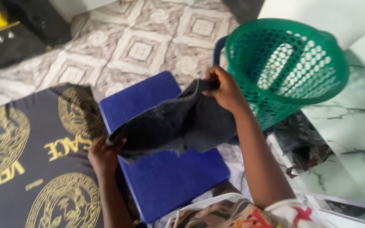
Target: The person takes items of clothing from a basket, folds a pair of shorts and a shirt on a small stool, and then places the folded items onto a shelf in a closet.
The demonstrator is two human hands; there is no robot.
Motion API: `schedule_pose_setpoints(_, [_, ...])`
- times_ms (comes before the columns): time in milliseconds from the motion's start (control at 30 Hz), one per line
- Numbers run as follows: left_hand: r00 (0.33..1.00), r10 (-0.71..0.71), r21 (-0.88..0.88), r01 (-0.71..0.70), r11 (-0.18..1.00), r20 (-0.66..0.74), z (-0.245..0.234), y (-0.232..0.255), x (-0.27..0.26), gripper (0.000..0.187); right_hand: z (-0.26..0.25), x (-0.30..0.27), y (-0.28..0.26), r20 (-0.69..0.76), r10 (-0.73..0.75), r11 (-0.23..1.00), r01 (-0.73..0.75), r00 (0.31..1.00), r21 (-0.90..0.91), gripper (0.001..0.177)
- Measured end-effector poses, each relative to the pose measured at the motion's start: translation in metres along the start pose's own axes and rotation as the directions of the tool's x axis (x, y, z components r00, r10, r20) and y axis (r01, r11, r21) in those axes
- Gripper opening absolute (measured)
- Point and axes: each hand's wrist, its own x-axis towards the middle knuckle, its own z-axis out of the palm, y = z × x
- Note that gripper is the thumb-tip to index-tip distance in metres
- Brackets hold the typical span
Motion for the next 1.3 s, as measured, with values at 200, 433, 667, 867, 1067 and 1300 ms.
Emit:
schedule_pose_setpoints(200, [0.929,0.356,-0.095,-0.365,0.926,-0.100,-0.032,-0.031,-0.024,0.027,0.024,-0.041,0.056,0.053,0.022,0.876,-0.045,0.998,0.481,0.050])
schedule_pose_setpoints(433, [0.901,0.124,0.153,-0.203,0.967,0.415,0.033,-0.126,-0.159,0.028,0.059,-0.231,0.229,0.108,0.726,0.438,-0.577,0.680,0.690,0.033])
schedule_pose_setpoints(667, [0.783,-0.131,0.359,-0.125,0.925,0.608,0.080,-0.141,-0.232,0.057,0.107,-0.302,0.253,-0.481,0.695,0.389,-0.842,0.535,-0.374,0.069])
schedule_pose_setpoints(867, [0.745,-0.147,0.460,-0.232,0.857,0.650,0.085,-0.131,-0.228,0.049,0.100,-0.288,0.265,-0.034,0.908,0.402,-0.844,0.419,0.355,0.058])
schedule_pose_setpoints(1067, [0.660,-0.079,0.387,-0.335,0.859,0.747,0.099,-0.126,-0.236,0.052,0.079,-0.260,0.247,0.094,0.916,0.191,-0.629,0.391,0.753,0.074])
schedule_pose_setpoints(1300, [0.681,-0.222,0.272,0.034,0.962,0.698,0.122,-0.136,-0.262,0.042,0.125,-0.197,0.145,0.179,0.574,0.738,-0.599,0.799,0.311,0.090])
